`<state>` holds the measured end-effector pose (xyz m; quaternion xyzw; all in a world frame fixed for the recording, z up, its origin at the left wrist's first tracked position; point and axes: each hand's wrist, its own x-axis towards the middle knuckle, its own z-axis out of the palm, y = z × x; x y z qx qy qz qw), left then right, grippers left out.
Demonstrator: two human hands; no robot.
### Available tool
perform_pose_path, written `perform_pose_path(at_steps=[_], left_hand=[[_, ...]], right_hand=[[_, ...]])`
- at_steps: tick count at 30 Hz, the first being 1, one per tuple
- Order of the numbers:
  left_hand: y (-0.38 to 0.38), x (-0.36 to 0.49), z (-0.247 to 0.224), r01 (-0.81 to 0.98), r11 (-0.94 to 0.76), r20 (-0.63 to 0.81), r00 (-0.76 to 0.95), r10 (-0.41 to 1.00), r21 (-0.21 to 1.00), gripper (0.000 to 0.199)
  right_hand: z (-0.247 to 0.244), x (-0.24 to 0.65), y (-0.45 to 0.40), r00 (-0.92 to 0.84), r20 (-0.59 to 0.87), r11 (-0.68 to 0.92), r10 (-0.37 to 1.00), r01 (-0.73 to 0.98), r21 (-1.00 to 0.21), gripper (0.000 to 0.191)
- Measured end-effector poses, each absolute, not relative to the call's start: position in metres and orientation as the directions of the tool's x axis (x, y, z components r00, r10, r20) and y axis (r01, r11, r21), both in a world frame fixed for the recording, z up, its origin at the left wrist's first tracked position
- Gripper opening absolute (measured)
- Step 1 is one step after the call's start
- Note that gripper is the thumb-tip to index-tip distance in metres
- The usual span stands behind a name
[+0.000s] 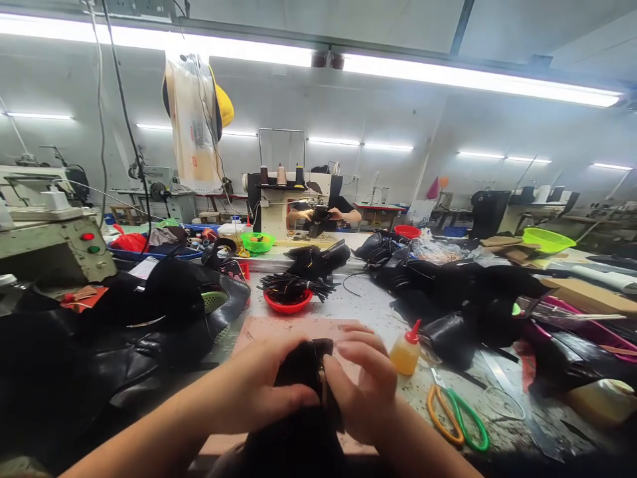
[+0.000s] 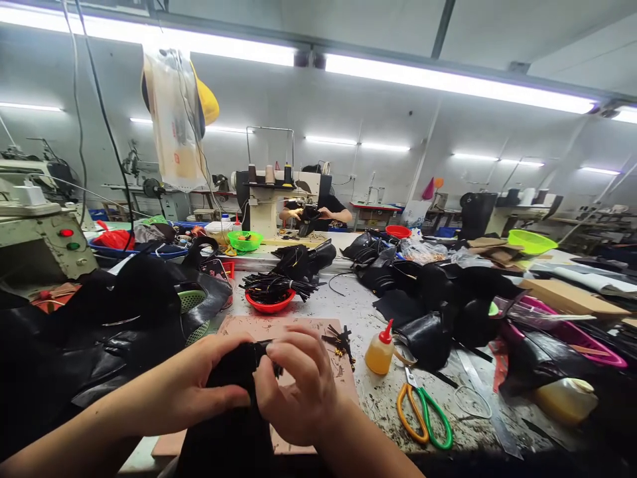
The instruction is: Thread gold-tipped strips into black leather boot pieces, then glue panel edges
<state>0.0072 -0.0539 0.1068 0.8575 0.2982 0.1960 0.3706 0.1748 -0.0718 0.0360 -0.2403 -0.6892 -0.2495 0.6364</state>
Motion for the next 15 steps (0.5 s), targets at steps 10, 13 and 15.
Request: perform_pose_path(at_steps=[10,13,15], left_hand=[[-0.058,0.005,0.100,0.265,-0.197,-0.068,0.739,0.670,0.944,0.019],[-0.060,0.007,0.102,0.365,-0.235,-0.087,0.683,0.726,0.901,0.020],[-0.061,0.008,0.102,0.424,-0.278,-0.079,0.654,0.752,0.862,0.021]], right_hand=[[0.066,0.193,-0.096,-0.490,0.822,0.877,0.291,0.481,-0.024,0.005],[0.075,0.192,-0.101,-0.551,0.725,0.840,0.413,0.538,-0.070,0.013],[0.077,0.191,-0.102,-0.563,0.717,0.843,0.412,0.533,-0.065,0.017]])
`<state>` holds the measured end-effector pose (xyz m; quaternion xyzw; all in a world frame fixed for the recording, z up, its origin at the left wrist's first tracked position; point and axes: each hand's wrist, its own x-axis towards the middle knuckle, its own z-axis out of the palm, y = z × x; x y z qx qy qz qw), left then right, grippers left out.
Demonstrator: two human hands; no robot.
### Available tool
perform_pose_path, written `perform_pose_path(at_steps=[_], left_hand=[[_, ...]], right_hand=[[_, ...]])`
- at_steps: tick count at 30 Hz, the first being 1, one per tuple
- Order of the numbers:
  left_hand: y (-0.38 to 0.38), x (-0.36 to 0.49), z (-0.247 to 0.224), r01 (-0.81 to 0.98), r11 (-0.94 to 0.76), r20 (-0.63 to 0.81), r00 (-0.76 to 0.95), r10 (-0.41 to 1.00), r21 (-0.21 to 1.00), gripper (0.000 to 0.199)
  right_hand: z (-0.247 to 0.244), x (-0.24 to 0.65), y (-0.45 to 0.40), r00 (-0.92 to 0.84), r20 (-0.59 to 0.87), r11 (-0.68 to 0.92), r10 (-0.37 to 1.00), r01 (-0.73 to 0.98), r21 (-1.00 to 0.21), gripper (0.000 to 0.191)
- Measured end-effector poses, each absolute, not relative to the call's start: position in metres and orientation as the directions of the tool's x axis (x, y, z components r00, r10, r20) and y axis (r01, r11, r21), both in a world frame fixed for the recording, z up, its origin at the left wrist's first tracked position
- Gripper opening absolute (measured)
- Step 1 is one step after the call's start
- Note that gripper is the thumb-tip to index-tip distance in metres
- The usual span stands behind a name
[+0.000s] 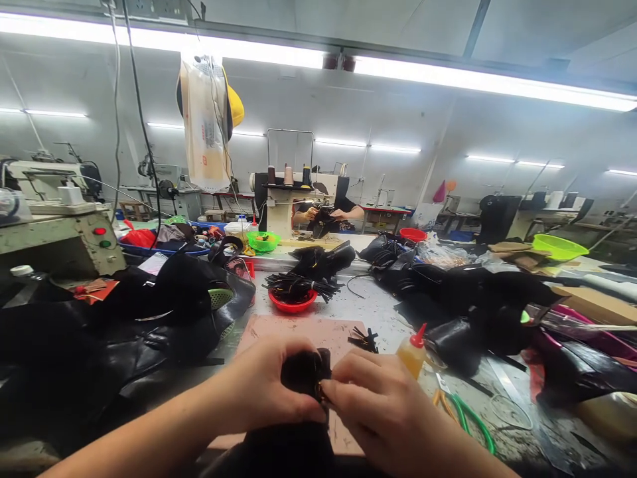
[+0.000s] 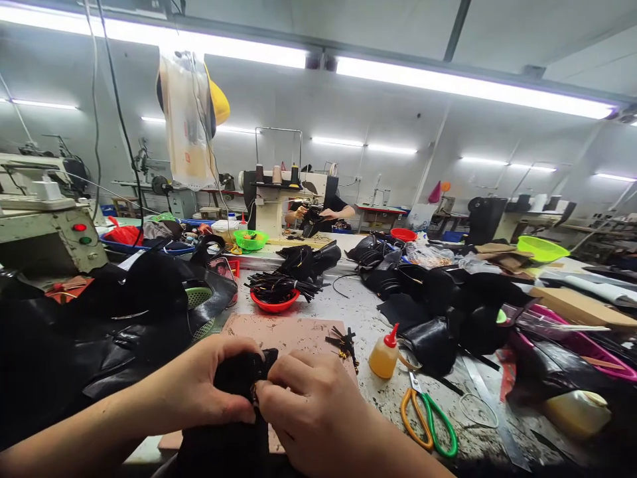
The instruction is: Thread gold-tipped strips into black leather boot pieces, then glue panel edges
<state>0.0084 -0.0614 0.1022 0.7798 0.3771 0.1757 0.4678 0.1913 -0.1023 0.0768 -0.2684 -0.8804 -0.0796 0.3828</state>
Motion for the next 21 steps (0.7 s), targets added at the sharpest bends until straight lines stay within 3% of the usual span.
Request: perform_pose_path(at_steps=[7,13,17,21], left_hand=[[-0.068,0.010,0.106,0.538,-0.407,-0.035,0.633,0.774,0.738,0.038],[-0.065,0.012,0.109,0.512,-0.473,0.002,0.677,0.736,0.717,0.036],[-0.061,0.014,0.108,0.362,-0.446,-0.004,0.781,0.625,0.818,0.031],[-0.055,0.008,0.103,0.204,-0.304,-0.004,0.835,0.550,0.931,0.020]], right_hand=[[0.062,0.185,-0.101,-0.333,0.875,0.872,0.352,0.458,-0.176,0.016],[0.049,0.177,-0.090,-0.232,0.957,0.793,0.177,0.609,0.001,0.025],[0.055,0.179,-0.084,-0.226,0.968,0.747,0.105,0.661,0.073,0.020],[0.065,0.183,-0.088,-0.361,0.933,0.768,0.008,0.600,0.225,0.012]])
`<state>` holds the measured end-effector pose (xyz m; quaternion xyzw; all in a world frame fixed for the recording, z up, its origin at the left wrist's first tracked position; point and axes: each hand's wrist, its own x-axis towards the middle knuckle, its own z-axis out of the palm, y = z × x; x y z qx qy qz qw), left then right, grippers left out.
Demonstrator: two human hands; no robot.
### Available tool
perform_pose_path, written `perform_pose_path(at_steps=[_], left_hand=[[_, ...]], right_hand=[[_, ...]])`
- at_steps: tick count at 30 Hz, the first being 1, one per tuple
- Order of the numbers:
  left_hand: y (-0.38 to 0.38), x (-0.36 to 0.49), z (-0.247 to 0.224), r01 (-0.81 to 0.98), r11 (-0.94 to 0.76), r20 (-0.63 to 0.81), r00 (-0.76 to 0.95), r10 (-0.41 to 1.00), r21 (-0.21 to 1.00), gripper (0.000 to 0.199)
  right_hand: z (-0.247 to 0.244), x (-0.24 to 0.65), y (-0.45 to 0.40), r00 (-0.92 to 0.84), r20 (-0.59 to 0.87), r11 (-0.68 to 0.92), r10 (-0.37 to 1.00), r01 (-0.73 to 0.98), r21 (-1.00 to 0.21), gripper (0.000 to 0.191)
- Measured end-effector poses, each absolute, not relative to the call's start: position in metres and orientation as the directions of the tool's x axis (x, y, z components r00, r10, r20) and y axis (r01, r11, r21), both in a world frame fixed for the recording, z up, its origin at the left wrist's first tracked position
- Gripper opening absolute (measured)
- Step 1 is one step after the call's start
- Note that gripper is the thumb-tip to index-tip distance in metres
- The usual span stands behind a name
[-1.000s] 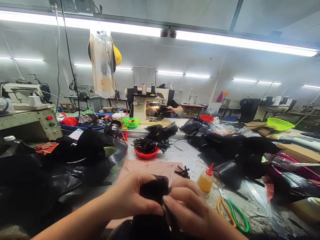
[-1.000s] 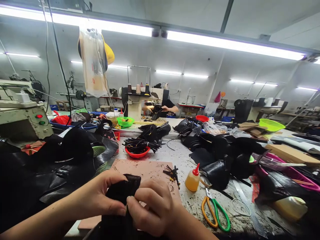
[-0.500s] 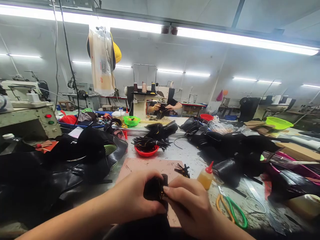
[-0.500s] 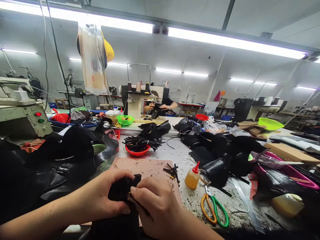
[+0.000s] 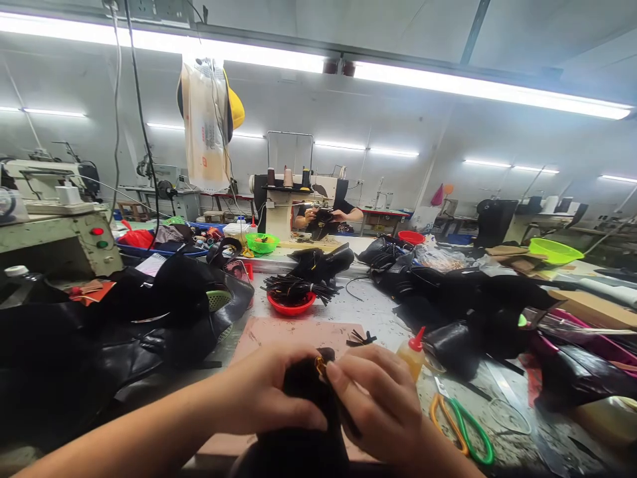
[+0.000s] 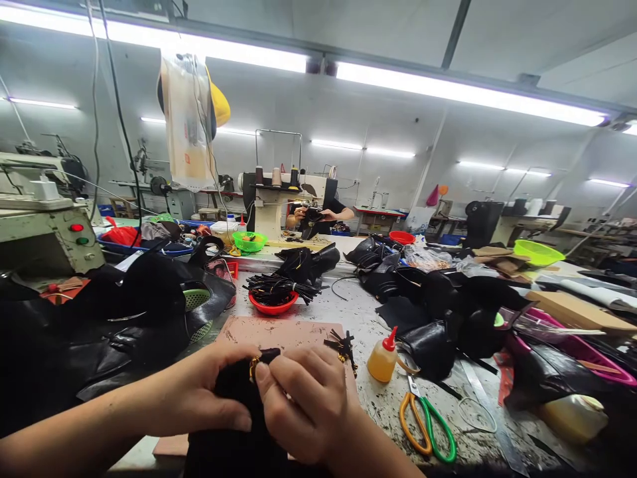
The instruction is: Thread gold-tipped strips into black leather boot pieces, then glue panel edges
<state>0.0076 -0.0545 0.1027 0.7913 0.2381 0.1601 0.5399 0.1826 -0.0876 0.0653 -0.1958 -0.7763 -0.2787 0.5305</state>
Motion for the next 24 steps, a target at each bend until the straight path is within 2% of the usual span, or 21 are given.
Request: perform_pose_path(at_steps=[5,12,18,20,22,24], left_hand=[[-0.049,-0.001,0.095,0.125,-0.316,0.055,0.862,0.505,0.940,0.016],[-0.047,-0.003,0.088,0.109,-0.318,0.066,0.869,0.491,0.942,0.019],[-0.048,-0.004,0.091,0.118,-0.328,0.054,0.881,0.471,0.937,0.018],[-0.046,-0.004,0.095,0.127,-0.330,0.049,0.879,0.475,0.936,0.025],[-0.043,-0.002,0.099,0.109,-0.310,0.055,0.877,0.477,0.945,0.034],[-0.040,-0.001,0.101,0.068,-0.282,0.073,0.884,0.462,0.957,0.040]], right_hand=[[0.065,0.179,-0.094,-0.377,0.926,0.779,-0.004,0.579,0.240,0.014],[0.070,0.177,-0.100,-0.424,0.902,0.801,0.080,0.566,0.195,0.013],[0.065,0.181,-0.096,-0.387,0.921,0.900,0.044,0.416,0.132,0.015],[0.063,0.186,-0.090,-0.347,0.928,0.932,0.136,0.362,-0.001,0.016],[0.062,0.192,-0.083,-0.318,0.883,0.913,0.345,0.331,-0.237,0.025],[0.062,0.196,-0.077,-0.331,0.770,0.832,0.545,0.326,-0.449,0.033]])
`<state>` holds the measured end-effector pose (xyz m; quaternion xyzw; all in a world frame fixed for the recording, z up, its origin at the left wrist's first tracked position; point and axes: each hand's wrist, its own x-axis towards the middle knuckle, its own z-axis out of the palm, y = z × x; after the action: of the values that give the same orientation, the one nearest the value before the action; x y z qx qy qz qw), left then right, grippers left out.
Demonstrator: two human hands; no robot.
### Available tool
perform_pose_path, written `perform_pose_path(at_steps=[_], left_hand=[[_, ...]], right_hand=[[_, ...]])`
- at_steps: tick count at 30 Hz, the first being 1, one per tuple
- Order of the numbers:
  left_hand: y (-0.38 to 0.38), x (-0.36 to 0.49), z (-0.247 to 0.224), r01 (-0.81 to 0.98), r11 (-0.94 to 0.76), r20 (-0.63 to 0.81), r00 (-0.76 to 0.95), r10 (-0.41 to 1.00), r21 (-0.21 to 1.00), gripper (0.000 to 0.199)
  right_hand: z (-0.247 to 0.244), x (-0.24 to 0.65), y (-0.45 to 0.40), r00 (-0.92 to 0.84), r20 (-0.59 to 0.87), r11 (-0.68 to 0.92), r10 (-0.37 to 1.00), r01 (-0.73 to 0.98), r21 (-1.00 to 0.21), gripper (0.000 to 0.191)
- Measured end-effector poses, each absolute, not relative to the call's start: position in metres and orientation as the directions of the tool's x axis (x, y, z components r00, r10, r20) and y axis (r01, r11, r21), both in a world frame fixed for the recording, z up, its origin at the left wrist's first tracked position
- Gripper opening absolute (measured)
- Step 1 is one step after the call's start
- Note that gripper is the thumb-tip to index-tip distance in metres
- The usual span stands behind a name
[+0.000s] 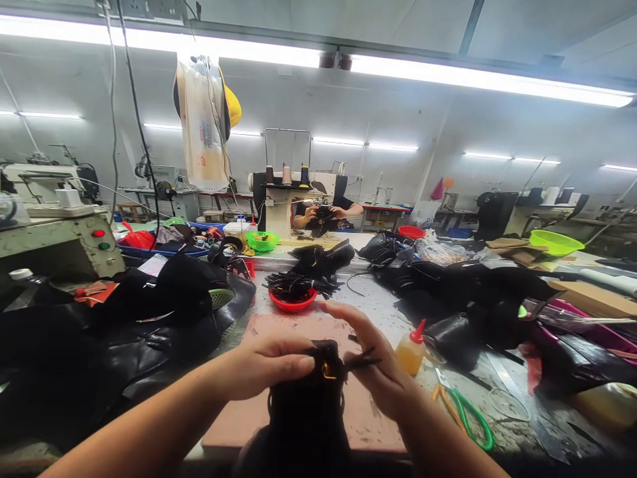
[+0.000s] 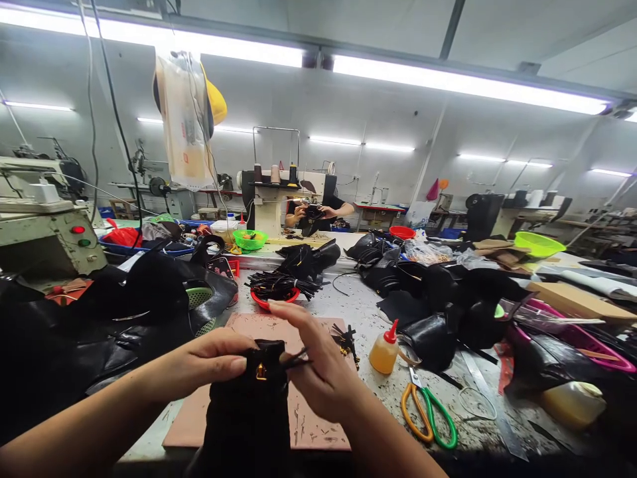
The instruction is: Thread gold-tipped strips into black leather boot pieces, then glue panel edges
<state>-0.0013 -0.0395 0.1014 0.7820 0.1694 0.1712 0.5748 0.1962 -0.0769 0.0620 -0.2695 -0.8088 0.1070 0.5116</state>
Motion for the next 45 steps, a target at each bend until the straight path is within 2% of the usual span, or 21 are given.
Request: perform_pose_path(at_steps=[2,5,8,14,19,23,26,27,29,32,34,36,40,42,45], left_hand=[[-0.037,-0.001,0.103,0.037,-0.298,0.102,0.893,0.438,0.954,0.038],[-0.036,-0.001,0.102,0.059,-0.382,0.132,0.881,0.455,0.922,0.034],[-0.035,-0.001,0.100,0.112,-0.422,0.122,0.864,0.489,0.900,0.038],[-0.031,-0.002,0.096,0.164,-0.451,0.107,0.850,0.517,0.877,0.045],[-0.031,-0.002,0.092,0.162,-0.492,0.148,0.834,0.532,0.855,0.041],[-0.035,0.002,0.084,0.193,-0.544,0.232,0.754,0.614,0.816,0.048],[-0.034,0.003,0.081,0.181,-0.504,0.240,0.713,0.659,0.844,0.051],[-0.032,0.002,0.083,0.155,-0.470,0.211,0.744,0.634,0.869,0.050],[-0.027,-0.001,0.090,0.114,-0.397,0.109,0.861,0.497,0.911,0.048],[-0.022,-0.004,0.105,0.155,-0.373,-0.065,0.968,0.243,0.915,0.046],[-0.021,-0.003,0.109,0.202,-0.408,-0.135,0.973,0.187,0.890,0.037],[-0.023,-0.001,0.106,0.195,-0.429,-0.118,0.973,0.199,0.882,0.032],[-0.028,0.002,0.087,0.082,-0.425,0.065,0.945,0.320,0.901,0.033],[-0.028,0.002,0.081,0.040,-0.430,0.128,0.926,0.356,0.902,0.034],[-0.024,-0.001,0.081,0.019,-0.436,0.149,0.926,0.348,0.900,0.032]], right_hand=[[0.063,0.198,-0.072,-0.388,0.657,0.763,0.647,0.324,-0.560,0.031],[0.064,0.198,-0.070,-0.426,0.604,0.736,0.673,0.310,-0.602,0.033],[0.064,0.196,-0.071,-0.418,0.605,0.734,0.678,0.323,-0.598,0.039],[0.069,0.196,-0.071,-0.438,0.618,0.757,0.653,0.372,-0.538,0.038],[0.068,0.196,-0.070,-0.433,0.622,0.757,0.653,0.390,-0.523,0.039],[0.065,0.196,-0.070,-0.423,0.611,0.743,0.669,0.409,-0.530,0.042],[0.067,0.196,-0.070,-0.423,0.603,0.736,0.676,0.421,-0.530,0.043],[0.069,0.196,-0.070,-0.440,0.599,0.743,0.669,0.402,-0.534,0.043],[0.076,0.197,-0.066,-0.526,0.574,0.770,0.628,0.313,-0.555,0.044],[0.091,0.198,-0.052,-0.782,0.411,0.763,0.469,0.125,-0.634,0.041],[0.100,0.199,-0.040,-0.908,0.234,0.710,0.347,0.091,-0.698,0.037],[0.103,0.198,-0.029,-0.955,0.092,0.662,0.282,0.125,-0.739,0.036],[0.098,0.193,-0.018,-0.971,-0.052,0.636,0.235,0.194,-0.747,0.043],[0.096,0.192,-0.019,-0.970,-0.071,0.663,0.231,0.210,-0.718,0.041],[0.099,0.193,-0.023,-0.959,-0.021,0.714,0.281,0.224,-0.664,0.035]])
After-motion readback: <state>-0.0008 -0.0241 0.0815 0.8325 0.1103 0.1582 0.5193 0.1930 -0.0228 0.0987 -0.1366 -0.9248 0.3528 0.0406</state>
